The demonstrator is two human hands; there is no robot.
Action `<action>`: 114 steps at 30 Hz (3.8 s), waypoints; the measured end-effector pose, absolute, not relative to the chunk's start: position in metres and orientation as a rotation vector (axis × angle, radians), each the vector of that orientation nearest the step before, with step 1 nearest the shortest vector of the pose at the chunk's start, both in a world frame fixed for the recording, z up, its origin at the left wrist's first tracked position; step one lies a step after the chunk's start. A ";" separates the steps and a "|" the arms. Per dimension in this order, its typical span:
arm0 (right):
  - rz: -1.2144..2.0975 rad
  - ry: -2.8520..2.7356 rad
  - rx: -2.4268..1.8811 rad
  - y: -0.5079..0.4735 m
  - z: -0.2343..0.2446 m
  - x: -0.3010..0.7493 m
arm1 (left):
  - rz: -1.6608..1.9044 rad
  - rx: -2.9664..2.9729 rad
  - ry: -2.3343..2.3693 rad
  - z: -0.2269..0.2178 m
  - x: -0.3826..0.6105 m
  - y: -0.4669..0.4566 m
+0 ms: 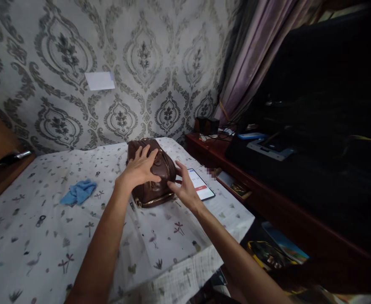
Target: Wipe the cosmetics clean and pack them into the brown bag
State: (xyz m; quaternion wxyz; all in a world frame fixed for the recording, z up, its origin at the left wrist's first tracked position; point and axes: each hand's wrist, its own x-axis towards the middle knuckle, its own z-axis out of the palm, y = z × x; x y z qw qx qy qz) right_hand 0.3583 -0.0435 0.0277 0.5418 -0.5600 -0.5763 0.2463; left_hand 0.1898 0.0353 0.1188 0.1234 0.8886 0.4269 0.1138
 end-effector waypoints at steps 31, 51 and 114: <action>0.458 -1.133 -1.217 -0.031 -0.025 0.338 | 1.202 2.334 1.010 0.108 0.208 0.045; 0.494 -1.139 -1.285 -0.035 -0.021 0.338 | 1.341 2.207 1.135 0.107 0.172 0.072; 0.554 -1.134 -1.162 -0.038 -0.022 0.336 | 0.848 2.578 1.315 0.143 0.173 0.024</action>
